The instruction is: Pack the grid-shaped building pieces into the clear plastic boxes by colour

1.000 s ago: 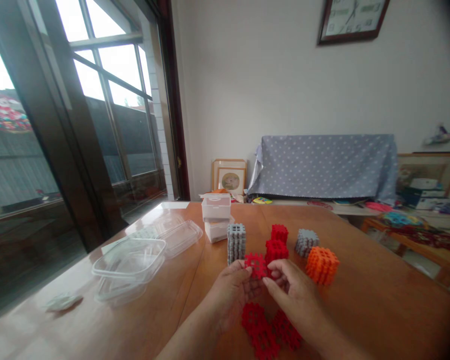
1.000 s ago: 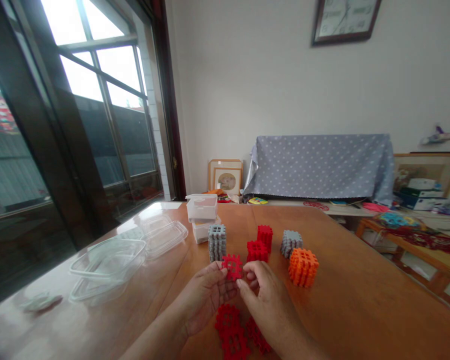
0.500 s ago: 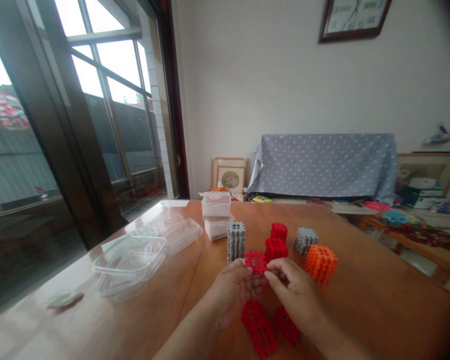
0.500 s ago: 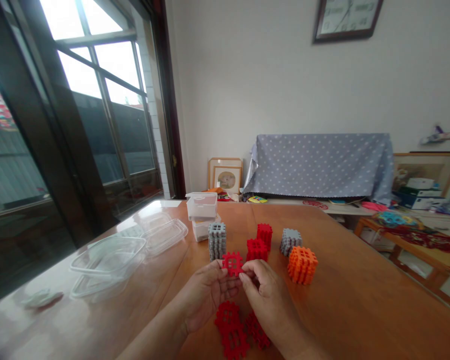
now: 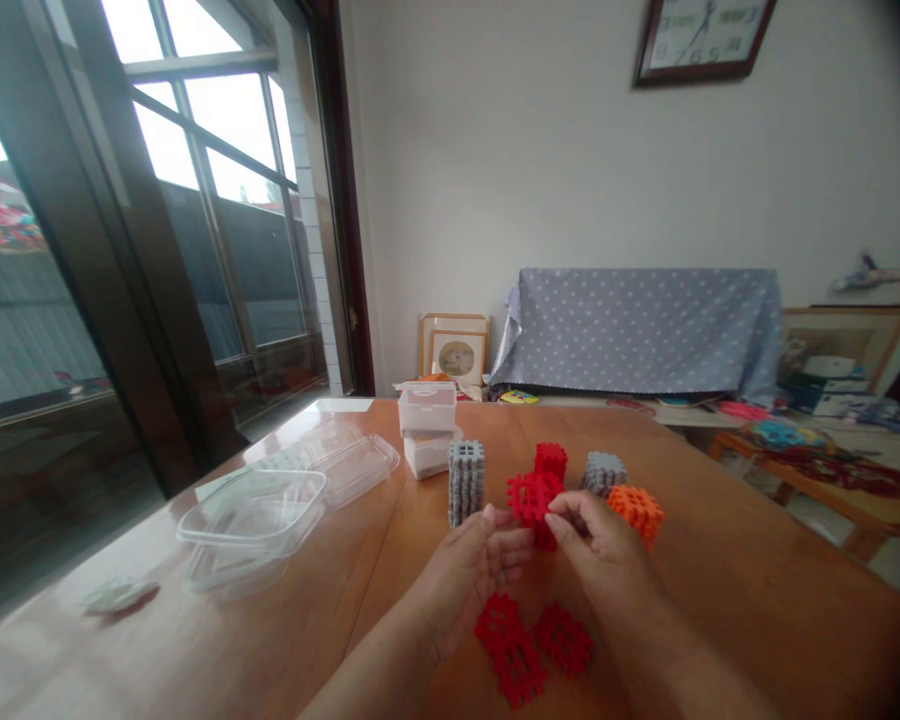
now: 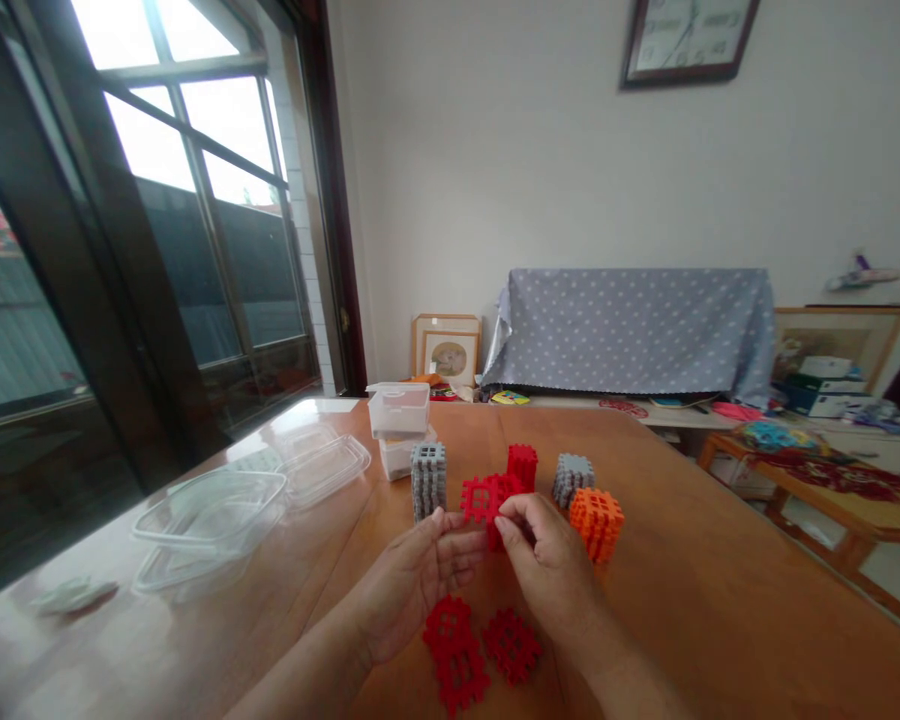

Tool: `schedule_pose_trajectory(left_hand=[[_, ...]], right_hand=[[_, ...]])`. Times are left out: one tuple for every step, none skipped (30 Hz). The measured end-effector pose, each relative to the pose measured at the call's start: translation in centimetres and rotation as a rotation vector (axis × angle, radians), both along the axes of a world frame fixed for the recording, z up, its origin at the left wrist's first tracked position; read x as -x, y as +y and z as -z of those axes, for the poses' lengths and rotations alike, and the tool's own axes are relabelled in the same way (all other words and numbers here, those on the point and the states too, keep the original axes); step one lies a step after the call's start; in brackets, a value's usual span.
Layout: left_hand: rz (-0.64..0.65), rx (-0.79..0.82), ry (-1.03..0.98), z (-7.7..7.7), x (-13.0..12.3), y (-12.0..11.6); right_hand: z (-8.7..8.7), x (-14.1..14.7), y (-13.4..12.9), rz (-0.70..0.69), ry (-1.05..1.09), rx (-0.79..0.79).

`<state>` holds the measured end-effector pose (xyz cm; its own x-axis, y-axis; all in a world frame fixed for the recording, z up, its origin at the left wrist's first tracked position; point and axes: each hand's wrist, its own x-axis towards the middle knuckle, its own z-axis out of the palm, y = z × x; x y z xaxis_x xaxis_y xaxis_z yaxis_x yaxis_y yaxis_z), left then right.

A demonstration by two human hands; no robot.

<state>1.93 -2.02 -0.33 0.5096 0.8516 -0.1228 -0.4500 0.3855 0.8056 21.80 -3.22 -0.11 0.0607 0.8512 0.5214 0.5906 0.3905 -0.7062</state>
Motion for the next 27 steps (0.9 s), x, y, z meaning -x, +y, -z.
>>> schedule_pose_trajectory(left_hand=[[-0.025, -0.017, 0.020, 0.0, -0.1, -0.1], [-0.050, -0.035, 0.039, -0.1, -0.2, -0.1], [-0.077, -0.055, 0.055, -0.1, -0.3, -0.2], [-0.099, -0.076, 0.066, -0.1, -0.4, -0.3], [-0.112, -0.098, 0.075, -0.2, -0.5, -0.3], [-0.113, -0.116, 0.084, -0.3, -0.7, -0.4], [-0.110, -0.132, 0.094, -0.3, -0.8, -0.4], [-0.104, -0.146, 0.107, -0.5, -1.0, -0.5], [-0.093, -0.153, 0.123, -0.6, -1.2, -0.5], [-0.078, -0.152, 0.142, -0.8, -1.4, -0.5], [-0.062, -0.147, 0.160, -0.9, -1.7, -0.5], [-0.046, -0.137, 0.174, -1.2, -2.0, -0.5], [-0.032, -0.126, 0.184, -1.4, -2.2, -0.5], [-0.021, -0.114, 0.186, -1.6, -2.5, -0.4], [-0.018, -0.103, 0.179, -1.9, -2.8, -0.4], [-0.019, -0.094, 0.167, -2.2, -3.1, -0.3], [-0.023, -0.086, 0.154, -2.4, -3.3, -0.2], [-0.028, -0.080, 0.144, -2.7, -3.6, 0.0], [-0.034, -0.075, 0.137, -2.8, -3.9, 0.1], [-0.044, -0.074, 0.132, -3.0, -4.2, 0.3], [-0.054, -0.071, 0.131, -3.1, -4.5, 0.5], [-0.065, -0.065, 0.134, -3.2, -4.8, 0.7], [-0.076, -0.056, 0.138, -3.2, -5.1, 0.8], [-0.085, -0.047, 0.141, -3.2, -5.3, 1.0], [-0.090, -0.043, 0.142, -3.2, -5.6, 1.2], [-0.086, -0.046, 0.136, -3.3, -5.8, 1.3], [-0.065, -0.060, 0.119, -3.3, -6.0, 1.5]], right_hand=[[0.0, -0.6, 0.4, 0.020, 0.043, -0.011], [0.1, -1.2, 0.9, 0.030, 0.082, -0.020], [0.1, -1.9, 1.4, 0.029, 0.113, -0.025], [0.2, -2.4, 1.8, 0.028, 0.141, -0.032], [0.3, -2.9, 2.2, 0.030, 0.166, -0.037], [0.4, -3.3, 2.6, 0.033, 0.182, -0.041], [0.5, -3.7, 2.9, 0.038, 0.192, -0.044], [0.7, -3.9, 3.2, 0.042, 0.194, -0.045], [0.9, -4.1, 3.5, 0.044, 0.193, -0.046], [1.1, -4.2, 3.7, 0.042, 0.192, -0.047], [1.3, -4.2, 3.8, 0.038, 0.191, -0.048], [1.4, -4.2, 3.9, 0.033, 0.194, -0.049], [1.5, -4.1, 4.0, 0.027, 0.200, -0.049], [1.6, -4.0, 4.1, 0.021, 0.208, -0.050], [1.6, -3.9, 4.1, 0.013, 0.214, -0.048], [1.5, -3.7, 4.1, 0.006, 0.217, -0.043], [1.5, -3.5, 4.1, 0.001, 0.218, -0.039], [1.4, -3.4, 4.0, 0.000, 0.217, -0.033], [1.3, -3.3, 4.0, 0.006, 0.214, -0.028], [1.3, -3.3, 3.9, 0.023, 0.211, -0.025], [1.2, -3.3, 3.8, 0.048, 0.208, -0.027], [1.2, -3.3, 3.7, 0.074, 0.209, -0.030], [1.1, -3.4, 3.6, 0.092, 0.218, -0.033], [1.2, -3.4, 3.5, 0.099, 0.238, -0.034], [1.2, -3.5, 3.3, 0.101, 0.275, -0.031], [1.4, -3.5, 3.2, 0.100, 0.326, -0.023], [1.5, -3.4, 3.2, 0.099, 0.388, -0.009]])
